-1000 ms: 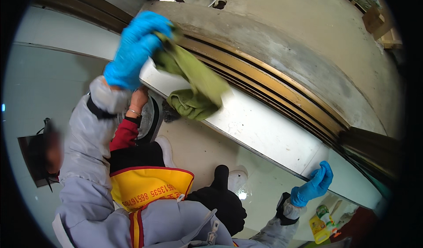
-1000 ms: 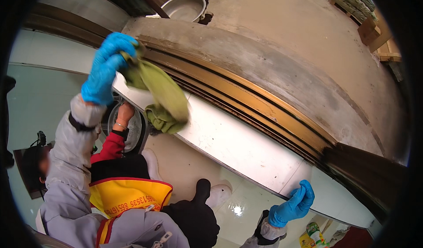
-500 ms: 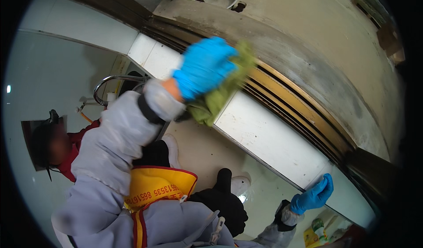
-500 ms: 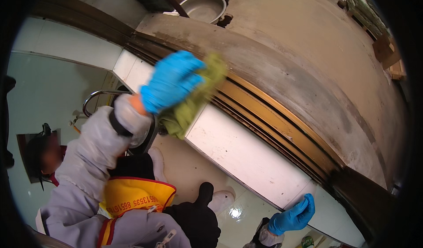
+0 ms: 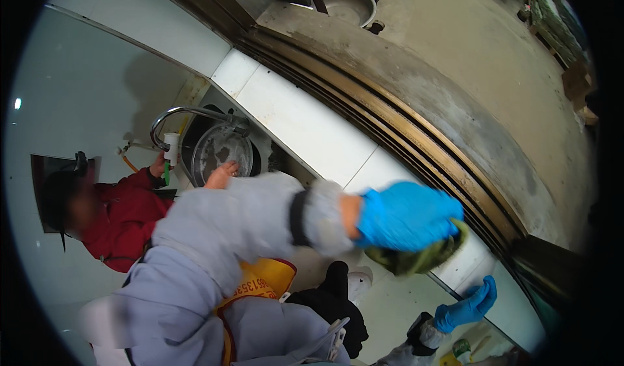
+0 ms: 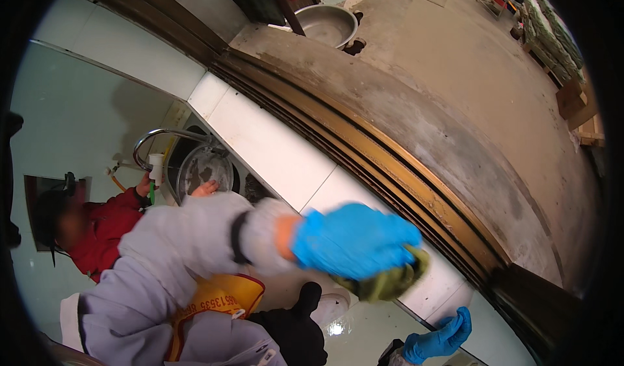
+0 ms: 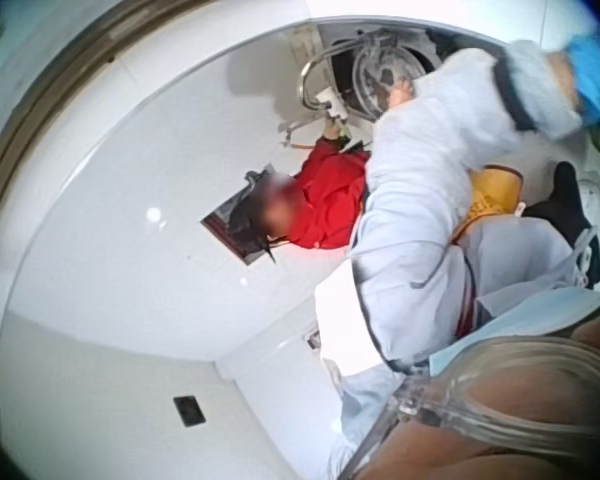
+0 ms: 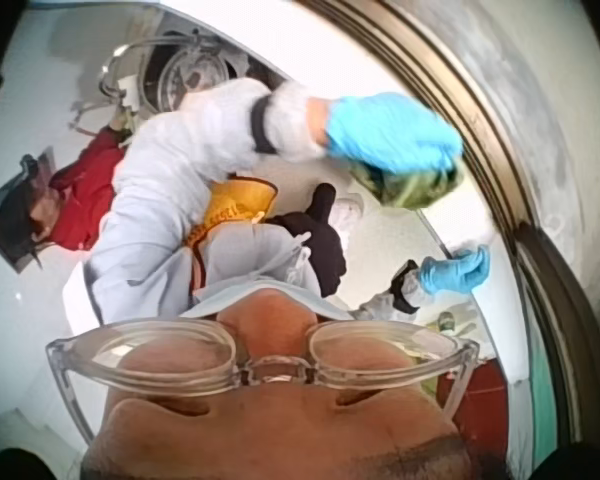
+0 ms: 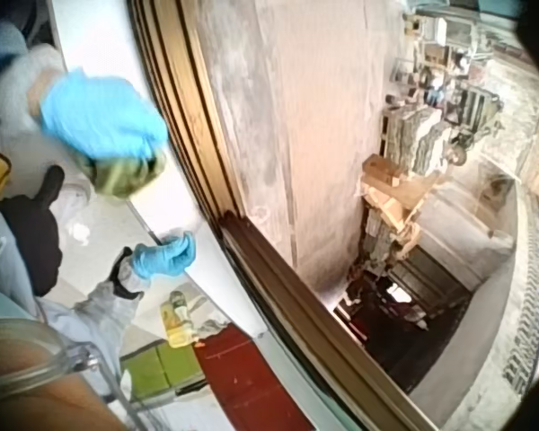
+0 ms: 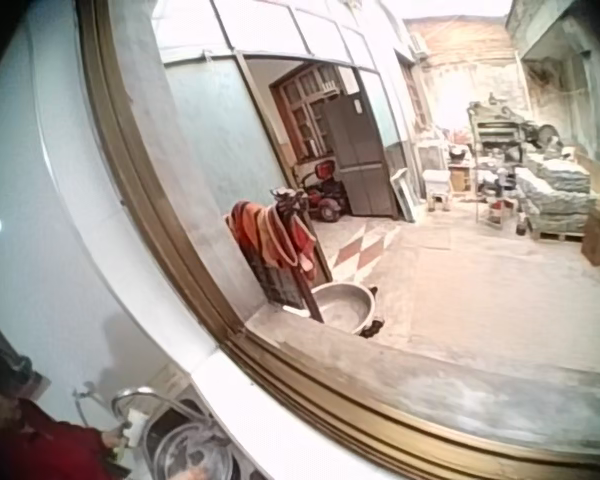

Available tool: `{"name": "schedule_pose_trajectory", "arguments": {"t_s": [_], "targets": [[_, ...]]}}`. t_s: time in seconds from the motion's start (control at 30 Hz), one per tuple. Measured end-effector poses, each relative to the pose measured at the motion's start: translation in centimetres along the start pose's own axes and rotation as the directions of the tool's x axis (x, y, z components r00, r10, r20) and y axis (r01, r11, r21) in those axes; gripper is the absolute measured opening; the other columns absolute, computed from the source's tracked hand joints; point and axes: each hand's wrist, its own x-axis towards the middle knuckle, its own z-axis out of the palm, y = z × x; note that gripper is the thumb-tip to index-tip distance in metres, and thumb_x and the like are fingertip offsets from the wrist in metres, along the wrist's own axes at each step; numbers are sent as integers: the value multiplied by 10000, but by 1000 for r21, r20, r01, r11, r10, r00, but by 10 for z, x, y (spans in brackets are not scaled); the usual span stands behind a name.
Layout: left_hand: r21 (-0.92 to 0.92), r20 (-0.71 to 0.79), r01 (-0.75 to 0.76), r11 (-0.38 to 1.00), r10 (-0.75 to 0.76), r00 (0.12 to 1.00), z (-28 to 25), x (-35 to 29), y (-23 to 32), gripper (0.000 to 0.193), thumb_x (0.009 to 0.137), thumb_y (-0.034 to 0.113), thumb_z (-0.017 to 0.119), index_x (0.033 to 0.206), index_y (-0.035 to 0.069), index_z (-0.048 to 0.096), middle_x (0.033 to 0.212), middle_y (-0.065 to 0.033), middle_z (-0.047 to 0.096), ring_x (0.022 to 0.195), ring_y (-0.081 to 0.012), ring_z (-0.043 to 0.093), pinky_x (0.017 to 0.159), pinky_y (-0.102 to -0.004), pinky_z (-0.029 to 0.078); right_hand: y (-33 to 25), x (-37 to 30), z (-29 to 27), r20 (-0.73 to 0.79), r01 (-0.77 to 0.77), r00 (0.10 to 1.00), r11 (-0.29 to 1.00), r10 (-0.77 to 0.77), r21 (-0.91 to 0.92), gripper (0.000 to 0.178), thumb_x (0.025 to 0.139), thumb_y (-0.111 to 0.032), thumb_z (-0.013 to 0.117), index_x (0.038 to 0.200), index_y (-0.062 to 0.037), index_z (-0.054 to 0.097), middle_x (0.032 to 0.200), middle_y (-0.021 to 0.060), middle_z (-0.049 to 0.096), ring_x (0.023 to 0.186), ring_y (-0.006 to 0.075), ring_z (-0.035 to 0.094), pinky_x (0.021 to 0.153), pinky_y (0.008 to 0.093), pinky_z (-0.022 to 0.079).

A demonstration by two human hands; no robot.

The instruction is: The person scrapes debris from a window sill and countertop using a red-handled scraper, then wipes the surfaces with a green cloth. They rinse the cloth in a sink and continue wiping the sill and frame. A second person briefly assists by wiping nearby areas.

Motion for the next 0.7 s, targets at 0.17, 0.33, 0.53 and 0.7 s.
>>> {"name": "schedule_pose_trajectory", "arguments": {"t_s": [0.17,0.33,0.53,0.7], "targets": [[15,-339,278,960,-257,905,-142,-101,-18,360,909,237,658,1188,12,630,1012,-109,685,929,-188,640,844,-325,516,1,1,-1,-25,-32,999,992,29,-121,210,997,-123,544,1153,-32,651,1090,10,648,835,75,519,741,213,430],[609,-707,758,233,-275,652,-259,-156,-67,521,922,460,597,1263,66,614,1274,-194,581,1177,-353,567,964,-441,487,3,1,1,-12,15,1000,986,-17,-167,224,1005,-144,540,1162,-26,647,1115,33,653,937,113,571,790,234,449],[372,-798,887,274,-393,456,-251,-166,-208,739,921,622,491,1462,121,434,1502,-279,323,1382,-458,313,1156,-481,278,11,7,-2,43,71,997,985,-65,-158,236,1006,-155,539,1171,-21,642,1158,58,651,1020,153,595,854,261,465],[329,-861,790,517,-178,475,-240,-145,-214,412,905,343,604,1220,80,641,1272,-186,570,1155,-413,525,996,-489,424,17,6,-5,58,59,997,977,-49,-203,253,1012,-172,536,1186,-14,630,1175,70,647,1039,163,595,899,273,468]]}}
